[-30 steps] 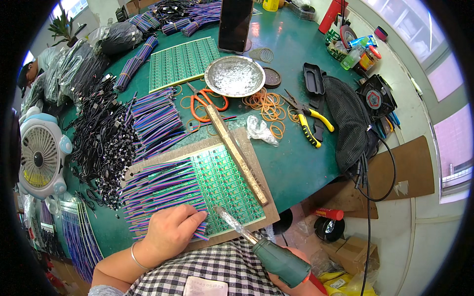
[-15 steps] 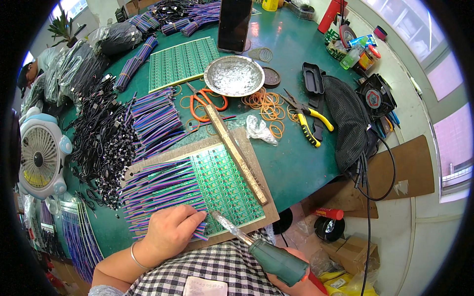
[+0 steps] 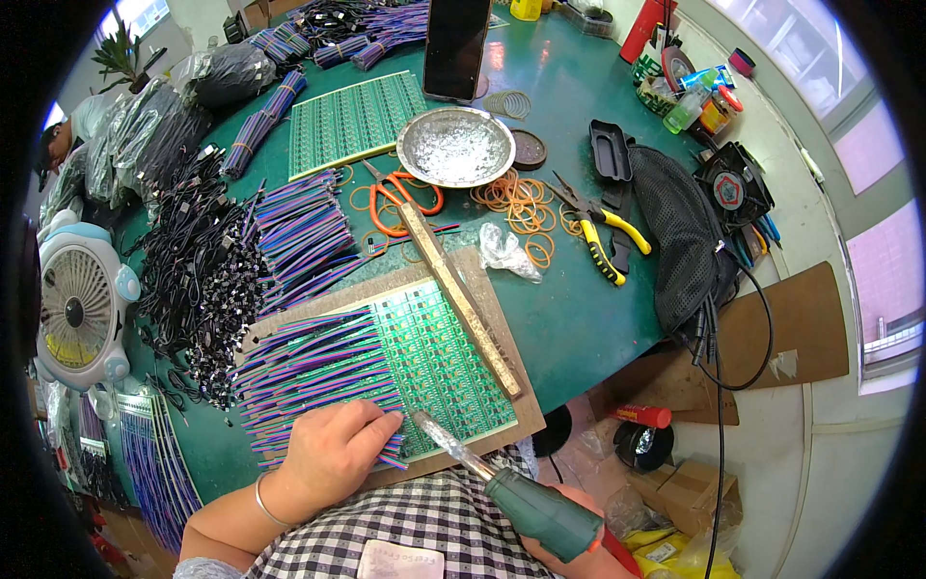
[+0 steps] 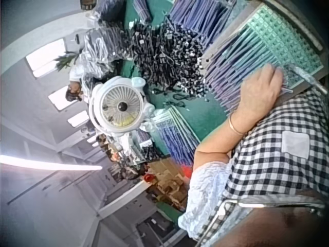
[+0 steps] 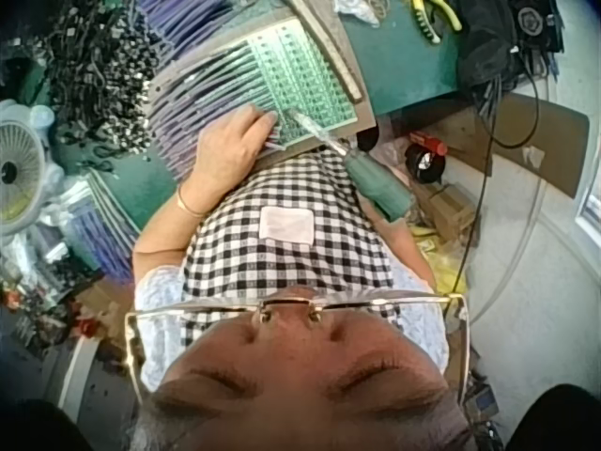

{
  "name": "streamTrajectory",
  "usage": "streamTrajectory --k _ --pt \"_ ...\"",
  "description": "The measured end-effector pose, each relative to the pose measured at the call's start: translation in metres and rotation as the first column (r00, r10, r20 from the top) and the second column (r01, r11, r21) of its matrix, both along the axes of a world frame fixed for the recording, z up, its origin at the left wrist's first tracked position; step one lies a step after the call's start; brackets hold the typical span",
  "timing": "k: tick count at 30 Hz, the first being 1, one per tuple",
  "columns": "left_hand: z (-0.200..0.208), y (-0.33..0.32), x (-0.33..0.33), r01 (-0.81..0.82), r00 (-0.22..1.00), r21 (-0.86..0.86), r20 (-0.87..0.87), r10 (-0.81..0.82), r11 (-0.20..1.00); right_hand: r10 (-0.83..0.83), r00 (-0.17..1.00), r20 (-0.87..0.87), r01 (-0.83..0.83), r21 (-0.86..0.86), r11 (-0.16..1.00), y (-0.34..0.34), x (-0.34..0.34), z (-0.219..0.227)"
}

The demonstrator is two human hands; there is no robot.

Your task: The person aligns multi-colored wires onto circuit boards by hand and solders them in place using a soldering tool.

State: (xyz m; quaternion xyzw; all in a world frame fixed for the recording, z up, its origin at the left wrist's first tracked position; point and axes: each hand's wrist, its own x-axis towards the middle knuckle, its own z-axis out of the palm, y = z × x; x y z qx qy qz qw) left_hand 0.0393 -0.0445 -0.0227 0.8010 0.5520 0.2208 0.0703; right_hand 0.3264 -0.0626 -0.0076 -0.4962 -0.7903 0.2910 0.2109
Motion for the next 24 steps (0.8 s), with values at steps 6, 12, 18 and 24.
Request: streamTrajectory --k 6,12,18,24 --pt "0.001 0.000 0.000 -0.003 1.000 -0.016 0.000 0.003 1.000 -0.004 0.997 -0.077 -0.008 -0.162 0.987 0.004 0.001 0.005" --pt "0.000 -0.001 0.001 -0.005 1.000 -0.021 -0.010 0.005 1.000 -0.113 0.969 -0.220 0.037 -0.325 0.945 0.007 -0.007 0.013" --pt "0.001 0.000 0.000 -0.004 1.000 -0.009 0.006 0.004 1.000 -0.025 0.998 -0.063 0.019 -0.085 0.996 0.003 -0.007 0.009" --pt "0.001 0.000 0.001 -0.004 1.000 -0.011 0.001 0.004 1.000 -0.054 0.987 -0.153 0.034 -0.130 0.991 0.004 -0.003 0.003"
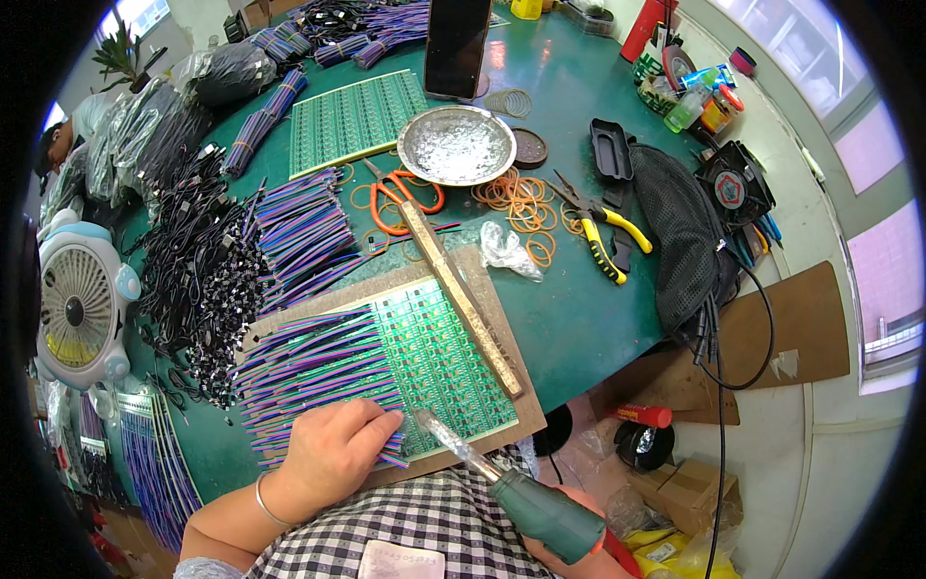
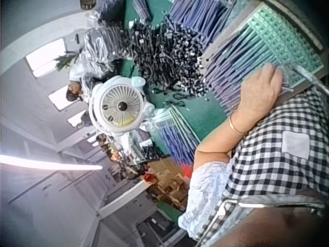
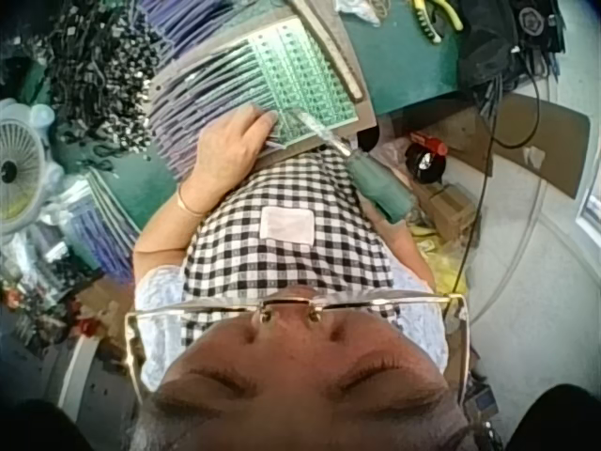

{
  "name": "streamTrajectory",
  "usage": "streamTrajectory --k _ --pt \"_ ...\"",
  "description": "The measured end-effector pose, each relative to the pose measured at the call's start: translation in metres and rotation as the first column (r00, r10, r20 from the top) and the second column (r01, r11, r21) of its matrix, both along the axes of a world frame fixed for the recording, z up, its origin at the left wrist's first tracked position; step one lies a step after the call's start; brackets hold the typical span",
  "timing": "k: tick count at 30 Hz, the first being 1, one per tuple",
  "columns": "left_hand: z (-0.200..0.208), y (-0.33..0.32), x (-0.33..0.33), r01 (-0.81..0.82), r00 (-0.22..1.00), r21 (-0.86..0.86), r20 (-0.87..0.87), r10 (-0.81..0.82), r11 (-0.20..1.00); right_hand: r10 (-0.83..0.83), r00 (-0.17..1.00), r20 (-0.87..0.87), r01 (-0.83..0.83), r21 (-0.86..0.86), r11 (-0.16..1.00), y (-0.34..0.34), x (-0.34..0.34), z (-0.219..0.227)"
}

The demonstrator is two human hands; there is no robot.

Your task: The person aligns multi-colored wires onto circuit boards by hand and solders them in place using a soldering tool.

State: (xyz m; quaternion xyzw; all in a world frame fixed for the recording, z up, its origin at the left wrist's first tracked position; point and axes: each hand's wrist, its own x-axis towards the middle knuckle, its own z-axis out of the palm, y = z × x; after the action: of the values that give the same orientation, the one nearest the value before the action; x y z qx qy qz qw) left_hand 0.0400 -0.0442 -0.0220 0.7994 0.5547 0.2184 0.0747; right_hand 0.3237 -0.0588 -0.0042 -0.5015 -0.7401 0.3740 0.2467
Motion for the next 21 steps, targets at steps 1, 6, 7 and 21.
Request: streamTrajectory --k 1,6,7,21 --pt "0.000 0.000 0.000 0.001 1.000 -0.002 -0.002 -0.001 1.000 -0.007 0.993 -0.120 -0.015 -0.182 0.983 0.001 0.002 0.000" --pt "0.001 0.000 0.000 0.002 1.000 -0.009 -0.001 -0.002 1.000 -0.114 0.954 -0.277 0.050 -0.230 0.972 0.003 -0.008 -0.002" --pt "0.002 0.000 0.000 0.004 1.000 -0.009 -0.001 -0.004 1.000 -0.197 0.918 -0.344 0.105 -0.268 0.958 0.001 -0.008 -0.005" --pt "0.000 -0.002 0.000 0.008 1.000 0.010 -0.023 -0.008 1.000 0.029 1.000 0.000 -0.029 -0.046 0.999 -0.002 0.015 -0.015"
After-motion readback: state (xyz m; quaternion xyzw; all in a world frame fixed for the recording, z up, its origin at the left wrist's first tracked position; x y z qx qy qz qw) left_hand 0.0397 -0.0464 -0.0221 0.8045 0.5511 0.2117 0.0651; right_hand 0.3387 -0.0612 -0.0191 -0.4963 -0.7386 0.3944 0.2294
